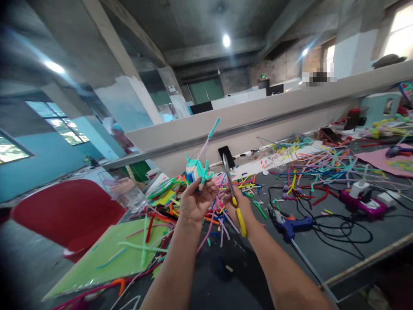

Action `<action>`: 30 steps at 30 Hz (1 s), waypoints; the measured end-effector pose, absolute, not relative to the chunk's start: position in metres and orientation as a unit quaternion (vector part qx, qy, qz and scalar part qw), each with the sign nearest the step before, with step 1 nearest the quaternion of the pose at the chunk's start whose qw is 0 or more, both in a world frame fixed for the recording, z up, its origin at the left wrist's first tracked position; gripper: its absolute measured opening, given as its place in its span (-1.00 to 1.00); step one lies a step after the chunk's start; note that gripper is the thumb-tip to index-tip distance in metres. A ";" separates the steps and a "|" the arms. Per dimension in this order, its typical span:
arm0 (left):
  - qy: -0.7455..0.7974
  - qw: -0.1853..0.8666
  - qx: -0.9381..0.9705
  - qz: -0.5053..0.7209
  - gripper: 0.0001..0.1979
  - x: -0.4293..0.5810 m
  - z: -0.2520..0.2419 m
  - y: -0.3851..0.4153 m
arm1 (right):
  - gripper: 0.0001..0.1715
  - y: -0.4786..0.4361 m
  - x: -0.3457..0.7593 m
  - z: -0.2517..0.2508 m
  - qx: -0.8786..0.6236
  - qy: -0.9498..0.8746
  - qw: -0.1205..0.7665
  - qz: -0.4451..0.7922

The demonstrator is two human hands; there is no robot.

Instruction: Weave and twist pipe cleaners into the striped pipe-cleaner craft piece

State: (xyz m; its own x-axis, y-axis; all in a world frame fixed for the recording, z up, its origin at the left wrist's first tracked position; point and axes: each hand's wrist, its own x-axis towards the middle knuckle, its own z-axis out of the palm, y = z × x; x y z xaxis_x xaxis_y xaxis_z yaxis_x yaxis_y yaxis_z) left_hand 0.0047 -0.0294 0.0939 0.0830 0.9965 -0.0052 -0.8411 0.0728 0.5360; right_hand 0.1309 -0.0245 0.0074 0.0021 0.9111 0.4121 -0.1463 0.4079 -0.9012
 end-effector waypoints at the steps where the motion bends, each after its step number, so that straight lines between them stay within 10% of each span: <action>1: 0.178 0.715 0.205 0.644 -0.87 0.004 0.095 -0.031 | -0.76 -0.025 0.128 0.005 -0.347 -0.585 0.609 0.408; 30: 0.251 0.725 0.205 0.607 -0.88 0.012 0.102 -0.041 | -0.62 -0.005 0.137 -0.020 -0.402 -0.683 0.595 0.137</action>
State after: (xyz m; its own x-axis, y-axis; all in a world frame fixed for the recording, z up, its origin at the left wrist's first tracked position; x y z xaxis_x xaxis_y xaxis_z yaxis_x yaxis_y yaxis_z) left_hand 0.0123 -0.0406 0.1020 0.1362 0.9840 -0.1149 -0.7783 0.1780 0.6021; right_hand 0.1367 -0.0053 -0.0197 0.0303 0.7112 0.7023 0.3859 0.6398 -0.6646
